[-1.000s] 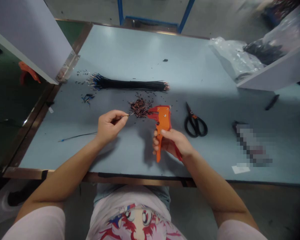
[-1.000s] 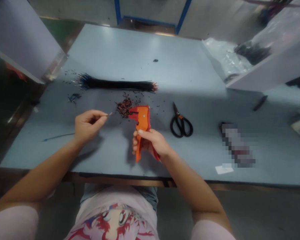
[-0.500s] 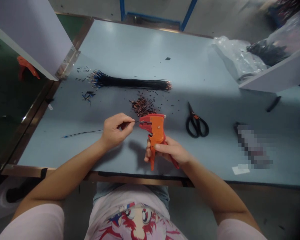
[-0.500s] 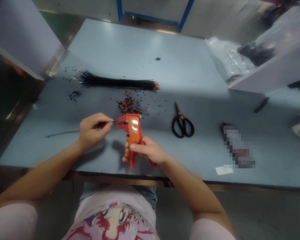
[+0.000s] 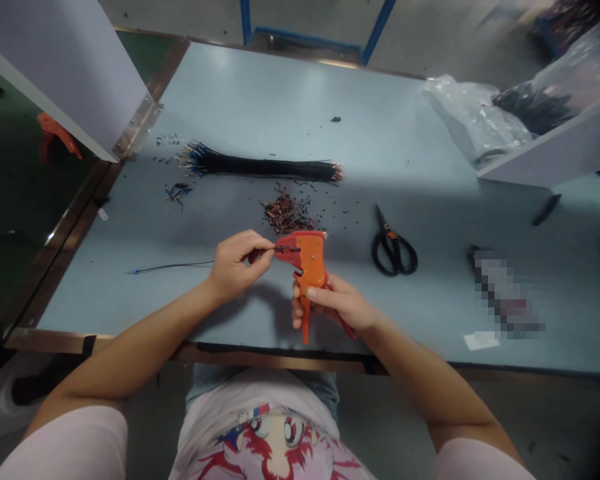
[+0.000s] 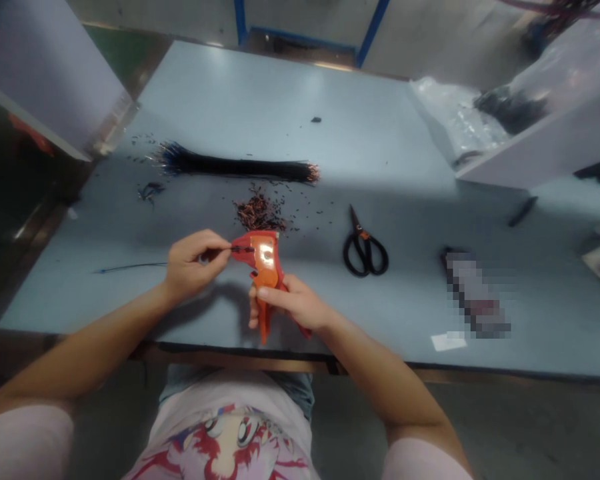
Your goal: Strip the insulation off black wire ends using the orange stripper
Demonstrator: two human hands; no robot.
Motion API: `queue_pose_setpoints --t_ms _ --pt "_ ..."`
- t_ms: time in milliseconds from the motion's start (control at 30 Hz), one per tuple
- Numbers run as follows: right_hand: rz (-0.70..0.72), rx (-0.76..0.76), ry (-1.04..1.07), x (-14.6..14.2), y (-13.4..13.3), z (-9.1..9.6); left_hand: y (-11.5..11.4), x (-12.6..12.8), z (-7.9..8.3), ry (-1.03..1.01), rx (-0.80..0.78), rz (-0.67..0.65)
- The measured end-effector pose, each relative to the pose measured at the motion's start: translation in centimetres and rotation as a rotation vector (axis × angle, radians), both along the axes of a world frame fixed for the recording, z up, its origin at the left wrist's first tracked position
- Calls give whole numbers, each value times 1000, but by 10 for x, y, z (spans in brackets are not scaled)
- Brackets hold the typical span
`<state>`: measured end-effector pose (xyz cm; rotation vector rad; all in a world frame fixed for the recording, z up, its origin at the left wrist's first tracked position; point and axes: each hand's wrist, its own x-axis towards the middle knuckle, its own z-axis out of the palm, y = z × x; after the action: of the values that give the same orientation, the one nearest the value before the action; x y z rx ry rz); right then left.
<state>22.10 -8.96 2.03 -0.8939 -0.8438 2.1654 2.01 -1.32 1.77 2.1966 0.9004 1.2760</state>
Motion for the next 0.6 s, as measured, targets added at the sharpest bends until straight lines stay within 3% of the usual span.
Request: queue_pose_setpoints --t_ms 433,600 --pt "-16 61 -88 -6 -2 -2 -3 0 1 60 1 31" --pt "-68 19 -6 -11 -2 -2 -5 2 -3 64 25 71"
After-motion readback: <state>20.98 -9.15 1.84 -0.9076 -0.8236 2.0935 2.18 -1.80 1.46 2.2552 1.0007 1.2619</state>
